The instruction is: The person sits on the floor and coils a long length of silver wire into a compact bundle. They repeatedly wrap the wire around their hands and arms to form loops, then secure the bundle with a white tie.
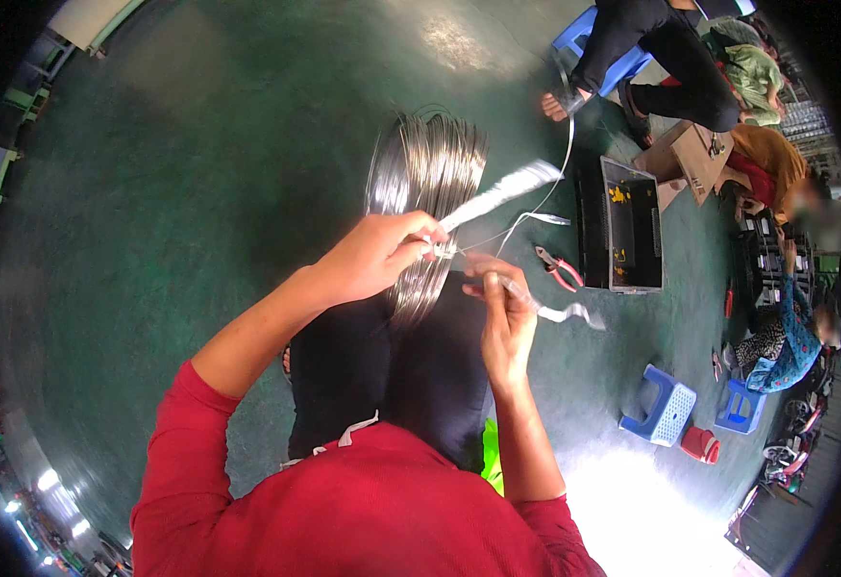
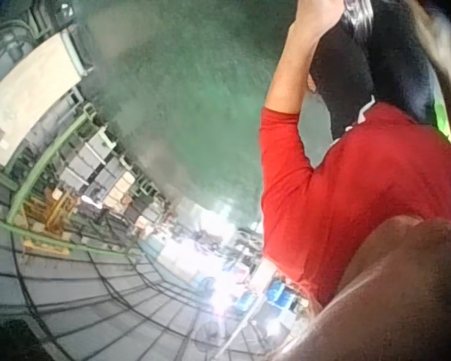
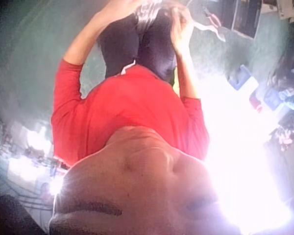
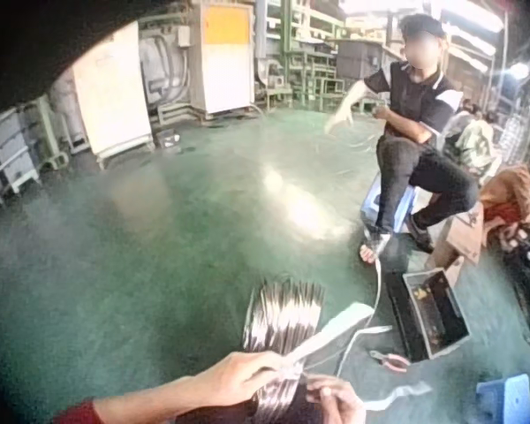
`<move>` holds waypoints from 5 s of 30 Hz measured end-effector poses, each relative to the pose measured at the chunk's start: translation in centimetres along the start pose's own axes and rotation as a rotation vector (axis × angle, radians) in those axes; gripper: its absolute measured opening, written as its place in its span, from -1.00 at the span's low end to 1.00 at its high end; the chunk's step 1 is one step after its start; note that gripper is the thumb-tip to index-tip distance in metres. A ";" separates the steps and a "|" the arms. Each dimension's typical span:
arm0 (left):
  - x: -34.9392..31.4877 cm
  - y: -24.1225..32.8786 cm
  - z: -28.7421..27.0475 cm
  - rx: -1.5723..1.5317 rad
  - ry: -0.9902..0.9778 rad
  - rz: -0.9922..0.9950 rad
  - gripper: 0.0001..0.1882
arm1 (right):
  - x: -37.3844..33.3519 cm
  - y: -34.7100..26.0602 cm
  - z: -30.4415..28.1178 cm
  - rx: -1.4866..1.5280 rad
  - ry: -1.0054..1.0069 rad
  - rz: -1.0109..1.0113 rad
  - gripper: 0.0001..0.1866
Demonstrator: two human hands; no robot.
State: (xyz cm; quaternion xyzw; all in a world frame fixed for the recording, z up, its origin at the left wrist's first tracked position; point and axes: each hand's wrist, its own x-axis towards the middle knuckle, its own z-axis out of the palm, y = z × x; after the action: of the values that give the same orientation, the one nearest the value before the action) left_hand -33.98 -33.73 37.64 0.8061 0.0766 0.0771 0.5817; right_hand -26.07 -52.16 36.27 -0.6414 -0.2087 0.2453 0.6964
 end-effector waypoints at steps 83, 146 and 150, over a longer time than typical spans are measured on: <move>1.6 2.3 -0.9 0.072 -0.087 -0.152 -0.89 | 6.8 -4.8 -2.7 -1.198 -0.479 -0.415 -0.87; 0.3 -3.4 -8.0 -0.432 0.184 -0.557 0.02 | 18.7 5.2 -7.9 0.166 -0.283 0.848 0.26; 7.4 -5.9 -5.1 -0.466 0.004 -0.759 0.09 | 23.1 6.6 -1.1 0.222 -0.296 0.855 0.12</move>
State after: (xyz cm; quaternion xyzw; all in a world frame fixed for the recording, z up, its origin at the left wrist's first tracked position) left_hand -28.03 -25.61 33.92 0.5681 0.3488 -0.1251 0.7348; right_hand -7.58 -38.59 29.03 -0.5496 0.0050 0.6201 0.5598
